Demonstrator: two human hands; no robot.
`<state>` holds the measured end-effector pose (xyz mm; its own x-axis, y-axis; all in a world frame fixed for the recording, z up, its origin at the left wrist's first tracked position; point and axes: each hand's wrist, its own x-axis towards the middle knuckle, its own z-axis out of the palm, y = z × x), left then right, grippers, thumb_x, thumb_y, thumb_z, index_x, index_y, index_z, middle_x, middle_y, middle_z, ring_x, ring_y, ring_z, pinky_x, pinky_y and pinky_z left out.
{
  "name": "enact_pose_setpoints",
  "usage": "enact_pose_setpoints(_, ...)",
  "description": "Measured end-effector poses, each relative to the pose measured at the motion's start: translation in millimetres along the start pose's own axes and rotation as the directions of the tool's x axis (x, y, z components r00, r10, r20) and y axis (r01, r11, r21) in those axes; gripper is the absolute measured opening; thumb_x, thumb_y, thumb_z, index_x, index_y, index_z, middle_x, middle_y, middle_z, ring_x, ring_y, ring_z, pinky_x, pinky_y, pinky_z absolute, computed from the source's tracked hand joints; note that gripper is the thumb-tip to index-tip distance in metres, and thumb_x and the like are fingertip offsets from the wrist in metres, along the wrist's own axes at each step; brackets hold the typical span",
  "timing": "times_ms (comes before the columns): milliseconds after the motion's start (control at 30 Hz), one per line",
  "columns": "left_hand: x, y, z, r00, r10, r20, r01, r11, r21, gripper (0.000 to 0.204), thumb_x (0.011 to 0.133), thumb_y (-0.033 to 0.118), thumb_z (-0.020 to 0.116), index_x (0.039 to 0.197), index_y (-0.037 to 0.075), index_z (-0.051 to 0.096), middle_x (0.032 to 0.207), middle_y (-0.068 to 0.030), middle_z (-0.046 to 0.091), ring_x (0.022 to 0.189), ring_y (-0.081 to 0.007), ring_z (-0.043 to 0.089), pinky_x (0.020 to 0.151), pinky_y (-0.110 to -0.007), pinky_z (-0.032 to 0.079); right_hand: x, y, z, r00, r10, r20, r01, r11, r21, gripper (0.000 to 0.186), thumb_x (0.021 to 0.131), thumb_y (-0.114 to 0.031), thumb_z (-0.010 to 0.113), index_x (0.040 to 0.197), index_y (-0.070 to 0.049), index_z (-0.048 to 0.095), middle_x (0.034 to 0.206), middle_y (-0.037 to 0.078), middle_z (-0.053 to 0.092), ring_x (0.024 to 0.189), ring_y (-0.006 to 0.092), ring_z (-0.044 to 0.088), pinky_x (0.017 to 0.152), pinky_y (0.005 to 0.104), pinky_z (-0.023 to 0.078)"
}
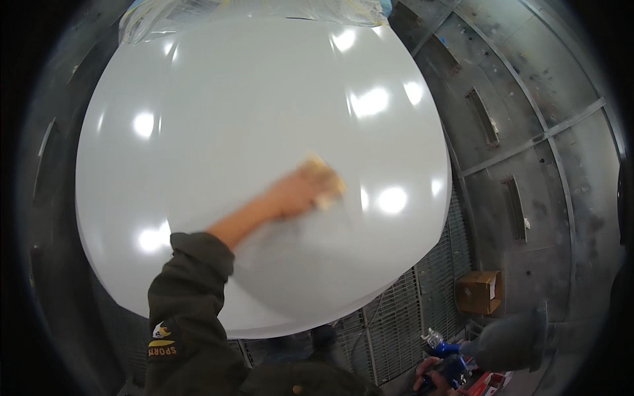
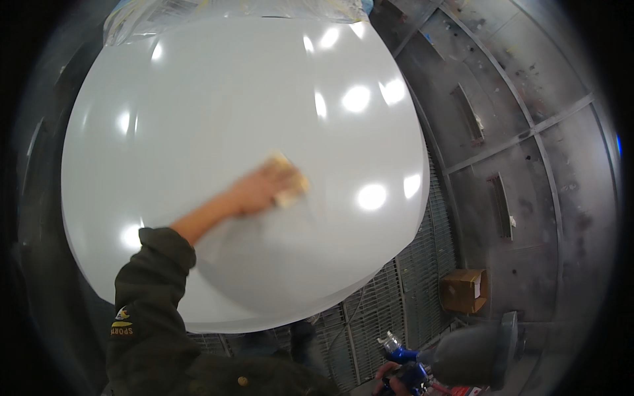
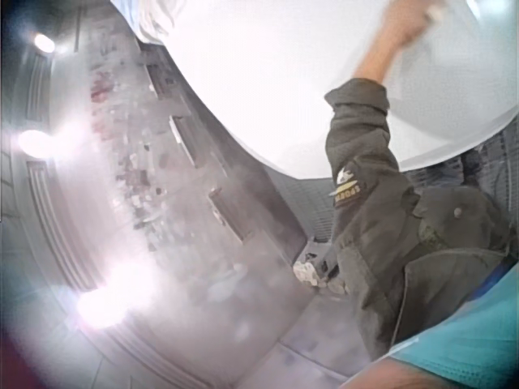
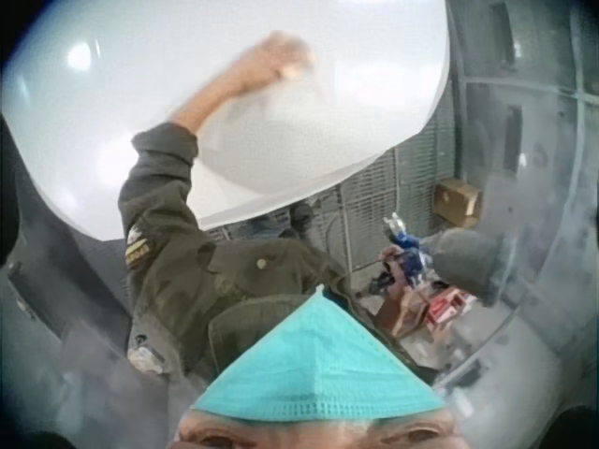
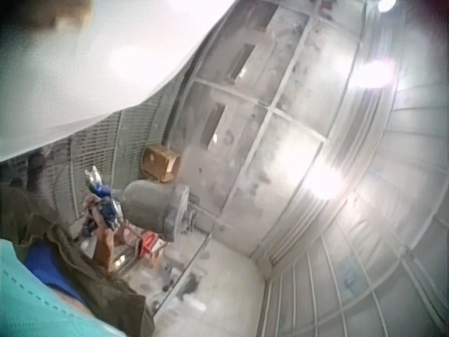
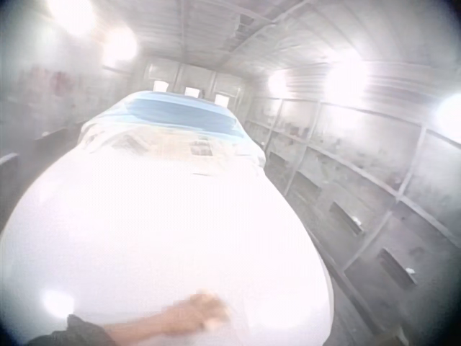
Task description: The person prepares a spray gun by wiping it with a cloth, then walks into a paint booth and connects an air hose. They wipe the hood of a white car with a sponge and apply paint using the spray gun.
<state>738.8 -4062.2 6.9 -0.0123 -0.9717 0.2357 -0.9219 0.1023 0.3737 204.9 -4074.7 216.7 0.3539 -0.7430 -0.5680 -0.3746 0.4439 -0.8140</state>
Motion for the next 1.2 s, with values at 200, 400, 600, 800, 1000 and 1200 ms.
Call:
enact_pose_setpoints(200,36.2,-151.5,-40.1,0.643,-0.617,-0.453,0.744,0.645,0.177,0.045,0.102,0.028,0.04,0.146,0.018,0.043,0.155,-0.0074,0.036,0.145,-0.0282,0.027,0.119,-0.053,0.018,-3.9,18.7,-10.1,0.996,0.076,-0.053,-0.074,0.997,0.034,0.015,0.089,-0.006,0.061,0.103,-0.012,0.061,0.087,0.002,0.062,0.061,0.0122,0.058,0.052,0.0235,0.047)
enact_pose_setpoints(400,147.3,-65.7,6.1,0.856,-0.413,-0.31,0.46,0.883,0.091,0.048,0.092,0.017,0.051,0.14,0.014,0.048,0.152,-0.0073,0.039,0.145,-0.0293,0.029,0.119,-0.055,0.015,-1.2,31.4,-9.6,0.991,0.107,-0.077,-0.104,0.994,0.046,0.015,0.089,-0.006,0.061,0.103,-0.012,0.06,0.086,0.001,0.062,0.061,0.0119,0.057,0.052,0.0233,0.046)
enact_pose_setpoints(600,117.1,74.0,77.4,0.932,0.361,-0.035,-0.355,0.927,0.125,0.035,0.092,0.016,0.048,0.126,0.018,0.058,0.14,-0.0102,0.052,0.141,-0.0247,0.036,0.12,-0.05,0.018,17.9,42.2,-21.5,0.994,0.106,-0.017,-0.105,0.993,0.044,0.016,0.089,-0.006,0.062,0.103,-0.013,0.06,0.086,0.001,0.062,0.061,0.0117,0.057,0.052,0.0231,0.046)
enact_pose_setpoints(800,28.7,15.5,22.8,0.955,0.297,0.012,-0.297,0.952,0.068,0.051,0.087,0.011,0.052,0.137,0.017,0.049,0.154,-0.008,0.037,0.147,-0.0263,0.024,0.122,-0.05,0.014,29.4,33.9,10.5,0.995,0.085,0.046,-0.085,0.996,0.003,0.015,0.089,-0.007,0.061,0.103,-0.013,0.06,0.086,0.001,0.062,0.062,0.0117,0.057,0.053,0.0232,0.046)
enact_pose_setpoints(1000,-115.4,-104.2,-72.9,0.815,-0.517,-0.261,0.579,0.748,0.324,0.053,0.093,0.015,0.047,0.146,0.021,0.043,0.158,-0.0055,0.031,0.148,-0.026,0.024,0.12,-0.05,0.016,22.6,30.9,33.4,0.993,0.049,0.108,-0.045,0.998,-0.046,0.014,0.09,-0.008,0.061,0.103,-0.013,0.06,0.086,0.001,0.062,0.063,0.012,0.057,0.054,0.0234,0.046)
enact_pose_setpoints(1200,-245.2,-94.2,-71.7,0.461,-0.713,-0.528,0.873,0.473,0.123,0.057,0.095,0.021,0.049,0.15,0.022,0.037,0.159,-0.0068,0.028,0.148,-0.0294,0.021,0.119,-0.055,0.016,6.7,30.1,43.7,0.989,-0.001,0.151,0.013,0.997,-0.076,0.013,0.091,-0.009,0.06,0.103,-0.013,0.06,0.086,0.001,0.061,0.064,0.0122,0.057,0.055,0.0237,0.046)
